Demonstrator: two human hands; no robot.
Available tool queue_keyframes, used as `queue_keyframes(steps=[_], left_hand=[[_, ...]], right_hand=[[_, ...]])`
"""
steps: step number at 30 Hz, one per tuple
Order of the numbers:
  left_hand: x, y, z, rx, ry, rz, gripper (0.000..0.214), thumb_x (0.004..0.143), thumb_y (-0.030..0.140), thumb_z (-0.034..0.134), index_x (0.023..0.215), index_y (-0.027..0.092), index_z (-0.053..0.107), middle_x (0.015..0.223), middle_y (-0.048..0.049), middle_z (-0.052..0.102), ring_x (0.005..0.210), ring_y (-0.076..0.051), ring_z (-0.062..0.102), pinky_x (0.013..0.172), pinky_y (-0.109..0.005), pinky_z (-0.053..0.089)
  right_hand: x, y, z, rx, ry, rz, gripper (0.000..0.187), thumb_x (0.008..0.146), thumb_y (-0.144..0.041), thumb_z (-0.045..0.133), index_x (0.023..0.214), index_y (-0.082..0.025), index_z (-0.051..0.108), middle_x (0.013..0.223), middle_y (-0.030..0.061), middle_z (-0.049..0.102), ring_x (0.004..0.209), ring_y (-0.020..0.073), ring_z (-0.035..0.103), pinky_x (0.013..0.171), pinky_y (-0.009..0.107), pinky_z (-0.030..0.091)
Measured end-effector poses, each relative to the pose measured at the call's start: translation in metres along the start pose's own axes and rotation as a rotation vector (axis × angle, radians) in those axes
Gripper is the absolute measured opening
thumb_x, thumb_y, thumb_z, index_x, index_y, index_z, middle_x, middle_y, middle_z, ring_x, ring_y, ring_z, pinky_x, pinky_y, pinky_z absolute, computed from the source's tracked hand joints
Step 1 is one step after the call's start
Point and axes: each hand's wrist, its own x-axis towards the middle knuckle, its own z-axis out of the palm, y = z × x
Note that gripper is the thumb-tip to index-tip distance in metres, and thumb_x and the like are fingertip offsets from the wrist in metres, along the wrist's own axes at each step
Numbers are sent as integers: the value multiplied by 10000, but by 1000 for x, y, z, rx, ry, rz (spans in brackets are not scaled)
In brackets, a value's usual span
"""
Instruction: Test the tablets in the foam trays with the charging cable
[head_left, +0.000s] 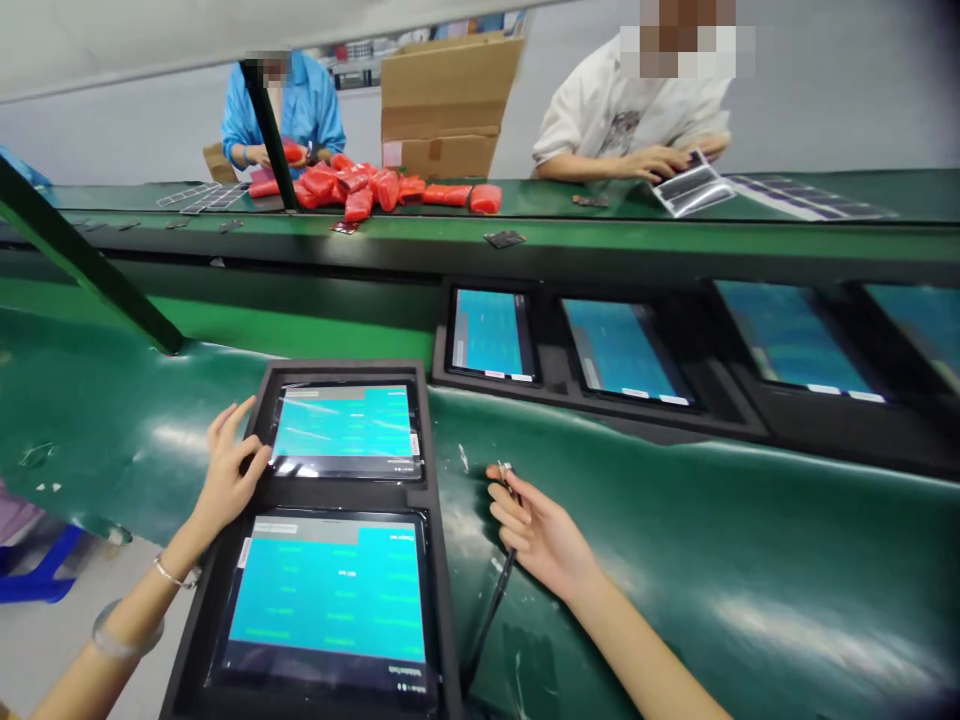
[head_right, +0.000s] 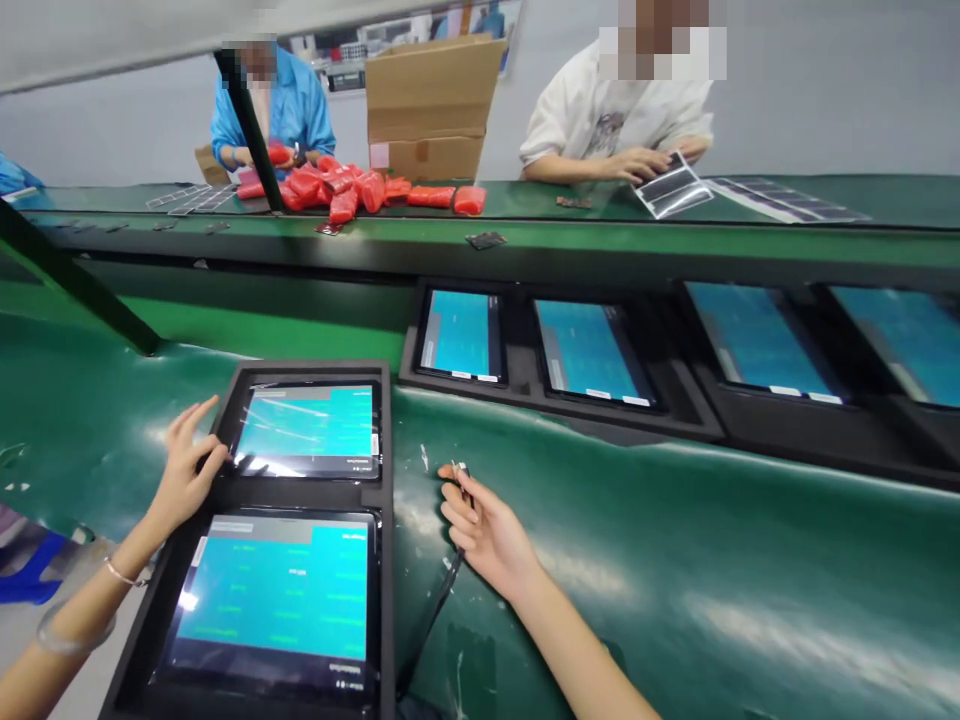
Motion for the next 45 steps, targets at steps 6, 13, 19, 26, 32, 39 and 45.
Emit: queue_keyframes(steps=[6, 13, 19, 26, 32, 39, 45], left_hand=[[32, 40, 2, 229, -99, 342, 345, 963, 378, 529, 1283, 365, 659, 1672, -8, 78, 1523, -396, 51, 1198, -664, 55], [107, 82, 45, 237, -148, 510, 371, 987, 448, 506, 1335, 384, 617, 1678, -9, 66, 1525, -400, 4, 1190, -646, 31], [104, 94, 37, 171, -287, 503, 358, 1003, 487, 478, 1268, 320, 653, 1671, -19, 128, 1525, -398, 17, 1186, -665, -21], [39, 114, 1, 53, -494, 495, 919, 791, 735, 654, 1513, 266, 334, 1665, -127, 106, 1521, -438, 31, 1198, -689, 64], [14, 113, 21, 76, -503, 507, 818, 799, 721, 656, 1393, 205, 435, 1648, -165, 172, 1519, -440, 59, 1185, -712, 41], [-11, 98, -19, 86, -506, 302, 417, 1032, 467, 433, 1378, 236, 459, 1456, -97, 523, 1349, -267, 477, 1172, -478, 303], [-34, 88, -20, 119, -542, 266, 411, 1051, 427, 415, 1415, 236, 419, 1402, -62, 586, 1270, -233, 556, 1190, -480, 275]], right_hand=[[2, -1, -1, 0, -14, 28, 214, 875, -360, 735, 953, -170, 675, 568, -86, 259, 482, 93, 73, 358, 185, 134], [0, 1, -4, -15, -18, 35, 219, 889, -363, 720, 965, -162, 679, 567, -87, 287, 481, 88, 71, 360, 183, 128], [-1, 1, -1, -24, -8, 33, 200, 884, -358, 717, 950, -174, 674, 567, -84, 273, 479, 93, 89, 364, 191, 134], [-4, -2, 7, -35, -7, 36, 185, 874, -347, 723, 940, -180, 679, 569, -82, 262, 489, 98, 78, 361, 206, 113], [-5, -4, 14, -61, 1, 13, 211, 862, -360, 740, 935, -168, 694, 567, -80, 274, 498, 96, 67, 367, 207, 117], [-2, 0, 19, -67, -2, 1, 185, 863, -350, 736, 921, -180, 694, 565, -81, 266, 493, 94, 68, 371, 201, 119], [2, 2, 22, -41, 0, 1, 220, 854, -340, 749, 930, -138, 705, 554, -80, 298, 491, 91, 67, 366, 192, 149]])
